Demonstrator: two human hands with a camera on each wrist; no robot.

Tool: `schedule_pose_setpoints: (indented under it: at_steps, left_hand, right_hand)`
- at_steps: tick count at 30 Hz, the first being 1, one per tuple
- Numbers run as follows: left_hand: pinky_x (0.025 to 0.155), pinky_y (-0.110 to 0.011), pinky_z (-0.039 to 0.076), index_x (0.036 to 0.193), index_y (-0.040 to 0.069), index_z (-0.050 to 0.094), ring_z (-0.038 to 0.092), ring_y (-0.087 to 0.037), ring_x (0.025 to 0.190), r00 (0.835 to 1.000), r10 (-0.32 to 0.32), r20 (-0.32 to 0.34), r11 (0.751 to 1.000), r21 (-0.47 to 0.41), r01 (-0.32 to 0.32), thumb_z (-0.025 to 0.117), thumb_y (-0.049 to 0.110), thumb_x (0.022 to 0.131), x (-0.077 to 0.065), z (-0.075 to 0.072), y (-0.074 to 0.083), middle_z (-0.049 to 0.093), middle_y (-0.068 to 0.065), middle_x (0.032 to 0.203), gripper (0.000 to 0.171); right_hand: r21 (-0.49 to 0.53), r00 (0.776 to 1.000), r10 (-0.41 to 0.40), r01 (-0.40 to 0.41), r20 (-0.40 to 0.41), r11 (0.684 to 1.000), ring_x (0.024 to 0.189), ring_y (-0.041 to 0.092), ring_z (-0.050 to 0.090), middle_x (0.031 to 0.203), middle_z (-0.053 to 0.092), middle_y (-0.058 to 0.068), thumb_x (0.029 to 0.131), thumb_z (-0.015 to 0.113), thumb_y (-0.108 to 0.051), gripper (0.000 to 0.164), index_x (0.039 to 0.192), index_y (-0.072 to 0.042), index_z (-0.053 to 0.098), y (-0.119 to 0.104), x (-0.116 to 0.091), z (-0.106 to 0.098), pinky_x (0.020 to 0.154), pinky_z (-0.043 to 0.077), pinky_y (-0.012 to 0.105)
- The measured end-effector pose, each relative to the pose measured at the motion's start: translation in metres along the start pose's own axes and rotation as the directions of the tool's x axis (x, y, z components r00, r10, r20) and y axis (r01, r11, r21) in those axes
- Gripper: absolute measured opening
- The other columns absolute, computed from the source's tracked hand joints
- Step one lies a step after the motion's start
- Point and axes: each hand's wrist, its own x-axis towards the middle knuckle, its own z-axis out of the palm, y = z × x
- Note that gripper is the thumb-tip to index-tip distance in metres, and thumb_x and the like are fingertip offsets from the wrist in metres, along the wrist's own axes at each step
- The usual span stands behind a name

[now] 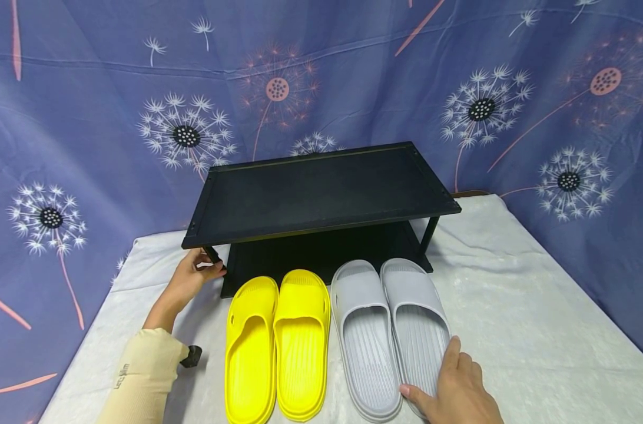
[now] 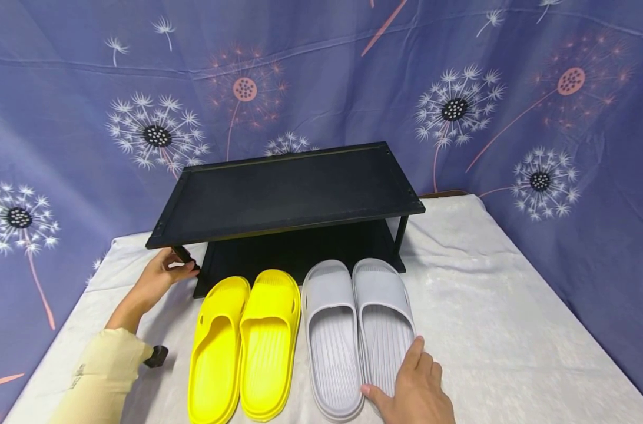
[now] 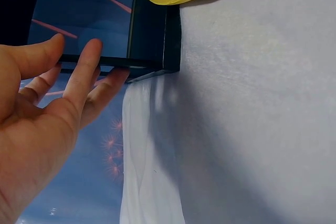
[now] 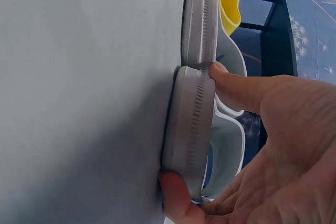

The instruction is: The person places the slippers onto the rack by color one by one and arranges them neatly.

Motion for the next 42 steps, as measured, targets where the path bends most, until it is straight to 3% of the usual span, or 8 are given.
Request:
schedule_pose_setpoints:
  at_steps: [12, 27, 34, 42]
  left_hand:
    - [0.092, -0.045, 0.051, 0.123, 0.002, 0.039, 0.064, -0.038, 0.102, 1.0, -0.006, -0.001, 1.0, 0.019, 0.006, 0.058, 0.003, 0.094, -0.003, 0.0, 0.003, 0.046, -0.022, 0.114, 0.034]
    - [0.092, -0.045, 0.051, 0.122, -0.001, 0.039, 0.064, -0.037, 0.104, 1.0, -0.008, -0.001, 1.0, 0.029, 0.008, 0.057, 0.004, 0.095, -0.003, 0.0, 0.005, 0.046, -0.022, 0.114, 0.033]
    - [0.09, -0.043, 0.052, 0.122, -0.001, 0.04, 0.064, -0.038, 0.103, 1.0, 0.004, -0.001, 1.0, 0.021, -0.004, 0.059, 0.004, 0.094, -0.003, 0.001, 0.006, 0.046, -0.021, 0.114, 0.034]
    - [0.09, -0.043, 0.052, 0.125, 0.004, 0.04, 0.065, -0.039, 0.102, 1.0, 0.001, -0.005, 1.0, 0.023, -0.001, 0.059, 0.004, 0.094, -0.002, 0.0, 0.004, 0.045, -0.022, 0.113, 0.036]
  right_hand:
    - [-0.01, 1.0, -0.001, 0.001, 0.01, 1.0, 0.105, 0.052, 0.046, 0.112, 0.04, 0.045, 0.061, 0.077, -0.068, 0.13, 0.128, 0.027, 0.018, 0.002, 0.002, -0.005, 0.072, 0.049, 0.063]
    - [0.074, 1.0, 0.001, 0.0, -0.018, 0.997, 0.088, 0.039, 0.055, 0.094, 0.049, 0.029, 0.059, 0.082, -0.054, 0.108, 0.117, 0.022, 0.03, 0.004, 0.001, -0.016, 0.069, 0.051, 0.055]
    - [0.101, 1.0, 0.013, -0.012, -0.009, 0.995, 0.094, 0.044, 0.053, 0.102, 0.048, 0.033, 0.062, 0.081, -0.054, 0.113, 0.124, 0.023, 0.026, 0.011, 0.0, -0.023, 0.077, 0.048, 0.057]
    - [0.117, 0.999, 0.003, 0.003, -0.046, 0.993, 0.093, 0.041, 0.055, 0.104, 0.05, 0.032, 0.063, 0.081, -0.055, 0.113, 0.127, 0.021, 0.026, 0.014, -0.001, -0.034, 0.077, 0.048, 0.055]
